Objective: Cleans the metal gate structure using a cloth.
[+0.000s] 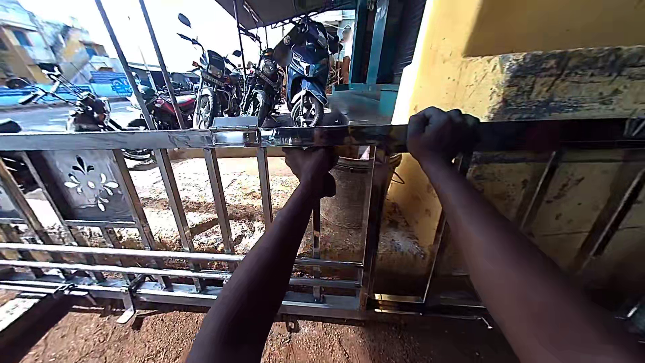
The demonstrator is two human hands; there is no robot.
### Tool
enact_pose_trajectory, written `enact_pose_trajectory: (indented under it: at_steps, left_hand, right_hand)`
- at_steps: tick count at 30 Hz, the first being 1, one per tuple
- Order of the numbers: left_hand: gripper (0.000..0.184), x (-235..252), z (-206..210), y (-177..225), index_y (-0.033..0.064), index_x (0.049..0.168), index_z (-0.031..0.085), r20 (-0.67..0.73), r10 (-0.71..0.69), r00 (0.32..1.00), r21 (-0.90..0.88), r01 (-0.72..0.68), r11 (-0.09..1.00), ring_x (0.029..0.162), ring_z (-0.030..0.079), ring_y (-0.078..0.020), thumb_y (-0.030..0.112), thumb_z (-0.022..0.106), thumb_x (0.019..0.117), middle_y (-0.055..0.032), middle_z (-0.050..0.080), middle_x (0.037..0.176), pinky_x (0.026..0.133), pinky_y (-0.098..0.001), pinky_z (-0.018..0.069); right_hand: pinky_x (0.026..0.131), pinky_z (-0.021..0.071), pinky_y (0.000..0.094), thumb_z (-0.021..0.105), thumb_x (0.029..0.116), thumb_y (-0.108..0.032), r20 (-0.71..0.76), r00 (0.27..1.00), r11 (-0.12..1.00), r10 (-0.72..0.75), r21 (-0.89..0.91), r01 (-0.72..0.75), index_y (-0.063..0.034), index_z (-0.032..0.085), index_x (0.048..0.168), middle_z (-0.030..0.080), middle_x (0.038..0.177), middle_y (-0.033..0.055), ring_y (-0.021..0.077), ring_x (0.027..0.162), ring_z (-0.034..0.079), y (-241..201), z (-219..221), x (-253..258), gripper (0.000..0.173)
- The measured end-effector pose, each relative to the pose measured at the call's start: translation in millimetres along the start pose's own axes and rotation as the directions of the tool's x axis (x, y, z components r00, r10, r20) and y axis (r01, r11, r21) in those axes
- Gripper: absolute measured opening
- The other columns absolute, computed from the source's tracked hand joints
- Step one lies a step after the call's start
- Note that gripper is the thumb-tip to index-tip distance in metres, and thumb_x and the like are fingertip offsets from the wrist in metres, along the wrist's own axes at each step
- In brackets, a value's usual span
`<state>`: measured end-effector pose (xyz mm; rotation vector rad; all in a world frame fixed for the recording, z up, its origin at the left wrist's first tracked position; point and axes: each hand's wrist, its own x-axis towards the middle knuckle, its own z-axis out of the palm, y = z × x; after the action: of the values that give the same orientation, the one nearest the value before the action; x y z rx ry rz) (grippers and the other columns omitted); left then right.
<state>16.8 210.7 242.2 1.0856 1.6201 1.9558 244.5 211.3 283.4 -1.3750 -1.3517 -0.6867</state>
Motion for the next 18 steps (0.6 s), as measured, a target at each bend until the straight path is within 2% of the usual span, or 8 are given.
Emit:
enact_pose_trajectory:
  at_steps: [4,6,8,11,13,15,17,18]
  left_hand:
    - [0.056,-23.4,-4.1,-32.5,0.0063,0.103,0.044,-0.179,0.221,0.959,-0.434,-0.278,0.857,0.071,0.056,-0.0139,-0.005,0.079,0.0621,-0.0062,0.052,0.085,0.063,-0.0315,0.0536]
    - [0.028,-23.7,1.5,-43.9,0.0088,0.081,0.05,-0.259,0.289,0.922,-0.474,-0.382,0.794,0.06,0.056,-0.0082,-0.002,0.074,0.0719,-0.0002,0.055,0.07,0.057,-0.0259,0.052]
    - [0.021,-21.7,3.1,-52.2,0.0056,0.076,0.062,-0.268,0.35,0.898,-0.45,-0.438,0.778,0.063,0.061,-0.0095,0.01,0.081,0.0822,-0.0024,0.062,0.073,0.06,-0.0273,0.0556]
    - [0.03,-29.4,-6.8,-70.0,0.0021,0.104,0.076,-0.174,0.534,0.827,-0.381,-0.557,0.738,0.096,0.068,-0.0133,0.028,0.08,0.0883,-0.0093,0.07,0.107,0.084,-0.0281,0.0597]
    - [0.072,-37.3,-19.8,-94.4,0.0001,0.137,0.061,-0.008,0.721,0.693,-0.353,-0.677,0.646,0.126,0.055,-0.0196,0.058,0.06,0.0942,-0.0166,0.056,0.139,0.106,-0.0348,0.0483]
    - [0.113,-42.5,-31.6,-112.8,-0.0011,0.157,0.033,0.19,0.78,0.596,-0.293,-0.724,0.625,0.147,0.035,-0.0267,0.087,0.041,0.0856,-0.0231,0.031,0.161,0.12,-0.0444,0.031]
    - [0.121,-40.0,-41.0,-117.6,-0.004,0.157,0.027,0.332,0.736,0.59,-0.282,-0.682,0.675,0.146,0.037,-0.0242,0.087,0.048,0.0811,-0.0255,0.026,0.163,0.119,-0.0424,0.0342]
    - [0.114,-36.8,-48.8,-113.5,-0.0042,0.158,0.023,0.426,0.685,0.591,-0.265,-0.643,0.719,0.141,0.043,-0.0217,0.072,0.061,0.0821,-0.026,0.027,0.162,0.114,-0.0399,0.0407]
  right_hand:
    - [0.097,0.0386,0.0618,0.041,0.0993,-0.038,-0.099,0.995,1.0,0.005,0.031,-0.002,-0.0016,0.07,0.085,0.072,0.085,0.0218,0.0436,0.095,0.067,-3.0,7.0,-5.4,0.048]
    - [0.098,0.0385,0.0612,0.042,0.0994,-0.037,-0.1,0.995,1.0,0.011,0.029,-0.009,-0.0017,0.07,0.086,0.072,0.086,0.0214,0.0428,0.096,0.067,-2.1,7.7,-4.3,0.048]
    - [0.098,0.0382,0.0608,0.041,0.0995,-0.038,-0.101,0.995,1.0,0.01,0.023,-0.008,-0.0025,0.069,0.085,0.072,0.086,0.0206,0.042,0.096,0.067,-0.7,9.6,-3.9,0.048]
    - [0.098,0.0386,0.0614,0.041,0.0996,-0.037,-0.113,0.994,0.999,-0.007,0.032,0.011,-0.0024,0.07,0.085,0.072,0.086,0.021,0.0434,0.095,0.067,0.1,9.5,-4.4,0.047]
    - [0.097,0.0392,0.0613,0.04,0.0998,-0.037,-0.143,0.99,0.999,-0.019,0.032,0.024,-0.0034,0.07,0.085,0.073,0.085,0.0198,0.0425,0.094,0.068,1.2,10.7,-5.5,0.047]
    - [0.097,0.0392,0.0614,0.039,0.1001,-0.036,-0.155,0.988,0.998,-0.027,0.044,0.034,-0.0033,0.07,0.084,0.074,0.086,0.0191,0.0417,0.094,0.068,2.2,11.4,-5.9,0.047]
    - [0.097,0.0395,0.0612,0.039,0.1007,-0.036,-0.148,0.988,0.998,-0.04,0.048,0.047,-0.0031,0.07,0.085,0.074,0.086,0.0187,0.0418,0.094,0.068,3.9,12.2,-5.3,0.047]
    - [0.096,0.0401,0.0607,0.039,0.0999,-0.036,-0.153,0.987,0.998,-0.042,0.043,0.049,-0.0038,0.069,0.084,0.073,0.085,0.0181,0.0413,0.093,0.068,4.0,12.7,-5.0,0.047]
